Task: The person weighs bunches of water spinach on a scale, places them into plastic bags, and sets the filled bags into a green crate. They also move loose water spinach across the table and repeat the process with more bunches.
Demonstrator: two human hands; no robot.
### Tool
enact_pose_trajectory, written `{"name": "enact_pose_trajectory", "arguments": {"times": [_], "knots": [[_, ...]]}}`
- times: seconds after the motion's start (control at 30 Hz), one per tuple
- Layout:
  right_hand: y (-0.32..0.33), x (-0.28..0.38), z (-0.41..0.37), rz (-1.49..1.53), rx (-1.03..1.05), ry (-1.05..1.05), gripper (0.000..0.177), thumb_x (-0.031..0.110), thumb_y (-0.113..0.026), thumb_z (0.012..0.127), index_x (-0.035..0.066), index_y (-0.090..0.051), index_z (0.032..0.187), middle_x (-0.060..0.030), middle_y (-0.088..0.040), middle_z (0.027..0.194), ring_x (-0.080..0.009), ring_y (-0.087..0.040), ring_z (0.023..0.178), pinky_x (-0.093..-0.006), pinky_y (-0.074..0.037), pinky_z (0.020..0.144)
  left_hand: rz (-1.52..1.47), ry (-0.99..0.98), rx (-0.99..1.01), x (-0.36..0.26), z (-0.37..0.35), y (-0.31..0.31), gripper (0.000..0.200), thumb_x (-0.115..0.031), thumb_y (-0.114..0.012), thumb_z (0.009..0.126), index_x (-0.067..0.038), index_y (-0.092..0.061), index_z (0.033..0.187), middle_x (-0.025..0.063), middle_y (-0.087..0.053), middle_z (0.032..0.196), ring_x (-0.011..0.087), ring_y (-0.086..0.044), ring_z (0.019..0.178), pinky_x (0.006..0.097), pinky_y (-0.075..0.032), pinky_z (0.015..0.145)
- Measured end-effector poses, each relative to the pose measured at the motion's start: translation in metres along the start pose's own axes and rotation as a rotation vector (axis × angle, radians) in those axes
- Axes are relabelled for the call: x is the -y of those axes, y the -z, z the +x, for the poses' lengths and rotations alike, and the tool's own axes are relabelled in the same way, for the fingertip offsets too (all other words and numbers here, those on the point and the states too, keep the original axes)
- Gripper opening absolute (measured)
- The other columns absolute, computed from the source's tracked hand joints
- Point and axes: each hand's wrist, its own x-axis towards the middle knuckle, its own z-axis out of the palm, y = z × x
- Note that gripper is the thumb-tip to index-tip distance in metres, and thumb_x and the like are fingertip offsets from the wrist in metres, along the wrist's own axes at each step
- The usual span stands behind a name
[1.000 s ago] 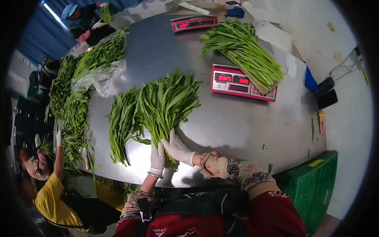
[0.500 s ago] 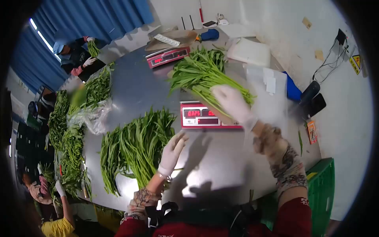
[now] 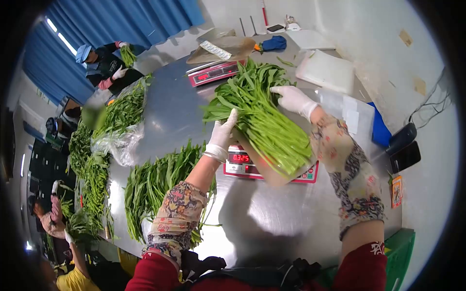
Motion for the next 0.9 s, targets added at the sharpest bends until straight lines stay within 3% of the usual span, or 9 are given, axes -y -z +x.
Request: {"name": "enact_pose_trajectory", "arguments": {"times": [0.17,0.33,0.4,0.47,0.53,0.63,0.73,0.8,0.9], "knots": [[-0.019,0.102,-0.080,0.115,-0.013,0.030,0.046,0.011,-0.051,0.080,-0.003,-0.048,0.124,-0.0285,-0.059,0.102,-0.0414,-0.055,0.098,-0.0445,-0.043,0.086,0.094,-0.246,0.130,-0.012,-0.051,0.007,0.069,-0.019,-0.076,0.076,0.005,-0.032,0.124,0.0160,-0.060,0.108,0.0198,-0.064,0.084,0.0311,-0.053,0.078],[-0.092,0.170,-0.212,0.529,0.014,-0.288,0.049,0.006,-0.058,0.086,-0.011,-0.040,0.128,-0.0136,-0.056,0.075,-0.0173,-0.052,0.062,-0.0307,-0.044,0.058,0.747,-0.290,0.127,-0.018,-0.177,0.032,0.121,-0.033,-0.081,0.057,0.011,-0.003,0.139,0.0353,-0.034,0.131,0.0405,-0.043,0.120,0.0368,-0.036,0.102],[-0.101,0.201,-0.265,0.399,0.151,-0.385,0.048,0.005,-0.056,0.084,-0.008,-0.042,0.128,-0.0206,-0.057,0.104,-0.0242,-0.058,0.092,-0.0371,-0.046,0.079,0.837,-0.177,0.190,0.001,-0.219,0.038,0.127,-0.036,-0.081,0.054,0.011,0.000,0.139,0.0323,-0.043,0.121,0.0428,-0.048,0.109,0.0387,-0.043,0.093],[-0.126,0.201,-0.307,0.548,0.343,-0.353,0.059,0.010,-0.059,0.084,-0.009,-0.033,0.134,-0.0085,-0.053,0.084,-0.0167,-0.053,0.079,-0.0269,-0.045,0.075,1.064,-0.074,0.244,0.038,-0.244,0.047,0.131,-0.040,-0.083,0.050,0.011,-0.001,0.140,0.0283,-0.048,0.113,0.0385,-0.054,0.102,0.0395,-0.046,0.086],[-0.154,0.179,-0.333,0.402,0.727,-0.254,0.054,0.028,-0.056,0.090,0.014,-0.037,0.139,-0.0192,-0.050,0.130,-0.0221,-0.051,0.116,-0.0378,-0.037,0.100,1.212,0.195,0.379,0.064,-0.266,0.052,0.133,-0.042,-0.085,0.044,0.010,-0.007,0.140,0.0257,-0.051,0.112,0.0340,-0.055,0.103,0.0384,-0.047,0.085],[-0.175,0.155,-0.344,0.158,1.039,-0.063,0.058,0.013,-0.063,0.079,-0.005,-0.040,0.130,-0.0211,-0.050,0.118,-0.0305,-0.049,0.111,-0.0378,-0.041,0.093,1.348,-0.007,0.233,0.112,-0.268,0.066,0.133,-0.040,-0.088,0.038,0.009,-0.016,0.137,0.0234,-0.051,0.114,0.0323,-0.054,0.107,0.0374,-0.045,0.088],[-0.113,0.209,-0.338,0.516,0.970,-0.079,0.052,0.028,-0.049,0.092,0.007,-0.036,0.138,-0.0139,-0.051,0.129,-0.0255,-0.051,0.116,-0.0373,-0.038,0.099,1.288,0.090,0.267,0.115,-0.251,0.068,0.135,-0.039,-0.091,0.031,0.009,-0.020,0.135,0.0217,-0.051,0.116,0.0324,-0.052,0.109,0.0373,-0.044,0.090],[-0.118,0.205,-0.341,-0.036,0.516,0.731,0.048,0.023,-0.051,0.090,0.007,-0.042,0.134,-0.0156,-0.048,0.132,-0.0281,-0.047,0.121,-0.0372,-0.036,0.101,1.267,0.076,0.263,0.128,-0.237,0.073,0.130,-0.033,-0.091,0.030,0.006,-0.024,0.134,0.0206,-0.053,0.113,0.0323,-0.053,0.106,0.0369,-0.045,0.087],[-0.113,0.216,-0.332,-0.428,0.382,0.974,0.048,0.013,-0.056,0.082,0.004,-0.047,0.128,-0.0214,-0.049,0.126,-0.0328,-0.048,0.118,-0.0440,-0.036,0.099,1.305,0.019,0.312,0.134,-0.226,0.076,0.120,-0.031,-0.089,0.035,0.008,-0.029,0.132,0.0198,-0.055,0.109,0.0323,-0.056,0.101,0.0390,-0.047,0.083]]}}
